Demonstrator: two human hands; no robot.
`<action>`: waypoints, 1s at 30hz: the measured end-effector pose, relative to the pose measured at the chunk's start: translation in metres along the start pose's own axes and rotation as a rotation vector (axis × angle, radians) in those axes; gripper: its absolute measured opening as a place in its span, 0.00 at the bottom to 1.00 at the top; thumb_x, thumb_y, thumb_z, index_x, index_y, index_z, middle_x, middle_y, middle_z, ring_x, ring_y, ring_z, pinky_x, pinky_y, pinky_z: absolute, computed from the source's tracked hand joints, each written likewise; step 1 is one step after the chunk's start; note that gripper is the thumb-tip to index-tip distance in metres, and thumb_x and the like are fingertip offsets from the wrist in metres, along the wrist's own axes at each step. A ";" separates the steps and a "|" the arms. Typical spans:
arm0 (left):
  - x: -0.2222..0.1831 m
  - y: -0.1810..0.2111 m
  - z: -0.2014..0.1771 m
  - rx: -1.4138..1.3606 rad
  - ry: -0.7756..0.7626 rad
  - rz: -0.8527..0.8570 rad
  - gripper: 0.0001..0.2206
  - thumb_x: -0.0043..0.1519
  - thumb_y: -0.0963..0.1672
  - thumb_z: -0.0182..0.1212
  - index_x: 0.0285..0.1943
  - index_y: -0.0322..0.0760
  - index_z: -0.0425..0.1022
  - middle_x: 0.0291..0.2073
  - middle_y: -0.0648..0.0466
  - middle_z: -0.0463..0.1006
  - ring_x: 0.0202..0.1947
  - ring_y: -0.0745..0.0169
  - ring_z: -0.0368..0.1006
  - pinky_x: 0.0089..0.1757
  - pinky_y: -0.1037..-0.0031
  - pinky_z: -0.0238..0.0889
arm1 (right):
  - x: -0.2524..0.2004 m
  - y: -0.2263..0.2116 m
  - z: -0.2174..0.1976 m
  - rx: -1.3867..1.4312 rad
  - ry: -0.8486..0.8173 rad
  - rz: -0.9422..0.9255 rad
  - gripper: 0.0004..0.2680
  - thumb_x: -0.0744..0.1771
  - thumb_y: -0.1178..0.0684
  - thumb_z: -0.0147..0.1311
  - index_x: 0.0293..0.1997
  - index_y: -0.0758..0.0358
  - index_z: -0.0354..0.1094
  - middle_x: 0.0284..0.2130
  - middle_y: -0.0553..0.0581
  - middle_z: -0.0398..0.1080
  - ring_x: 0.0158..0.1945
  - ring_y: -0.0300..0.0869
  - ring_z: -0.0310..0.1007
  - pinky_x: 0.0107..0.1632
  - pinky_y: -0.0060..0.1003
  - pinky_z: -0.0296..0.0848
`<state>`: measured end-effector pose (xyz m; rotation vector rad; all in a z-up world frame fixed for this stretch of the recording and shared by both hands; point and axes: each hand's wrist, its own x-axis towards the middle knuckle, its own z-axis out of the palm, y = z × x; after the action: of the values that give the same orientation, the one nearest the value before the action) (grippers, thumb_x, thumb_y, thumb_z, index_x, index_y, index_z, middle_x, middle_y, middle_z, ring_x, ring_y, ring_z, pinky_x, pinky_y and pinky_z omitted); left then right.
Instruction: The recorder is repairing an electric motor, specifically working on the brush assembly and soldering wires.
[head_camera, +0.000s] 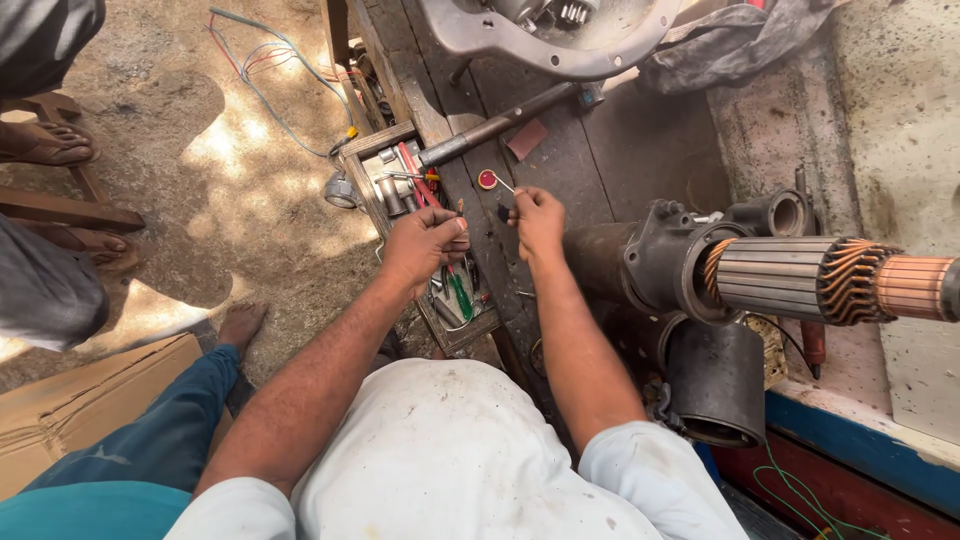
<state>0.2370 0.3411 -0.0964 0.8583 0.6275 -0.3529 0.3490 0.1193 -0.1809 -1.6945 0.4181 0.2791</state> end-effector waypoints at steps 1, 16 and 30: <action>0.001 -0.001 0.001 -0.001 -0.003 0.000 0.10 0.63 0.42 0.65 0.47 0.28 0.76 0.33 0.50 0.81 0.31 0.66 0.80 0.36 0.75 0.77 | -0.012 -0.010 -0.003 -0.001 0.002 -0.002 0.05 0.68 0.56 0.59 0.41 0.69 0.73 0.28 0.54 0.70 0.27 0.38 0.68 0.31 0.34 0.69; -0.017 0.025 0.032 0.161 -0.046 0.060 0.09 0.63 0.42 0.66 0.46 0.29 0.79 0.32 0.50 0.82 0.31 0.66 0.81 0.34 0.76 0.78 | -0.125 -0.120 -0.013 -0.172 -0.279 -0.354 0.05 0.69 0.58 0.57 0.47 0.69 0.73 0.29 0.49 0.72 0.31 0.30 0.71 0.36 0.25 0.73; -0.019 0.020 0.036 0.130 -0.069 0.120 0.09 0.63 0.42 0.65 0.46 0.29 0.79 0.32 0.50 0.83 0.31 0.67 0.81 0.34 0.77 0.77 | -0.129 -0.135 -0.012 -0.392 -0.238 -0.501 0.05 0.69 0.56 0.58 0.45 0.66 0.74 0.36 0.50 0.73 0.32 0.30 0.73 0.37 0.25 0.73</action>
<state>0.2467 0.3259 -0.0548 0.9990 0.4903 -0.3158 0.2891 0.1402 -0.0048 -2.0532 -0.2586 0.1953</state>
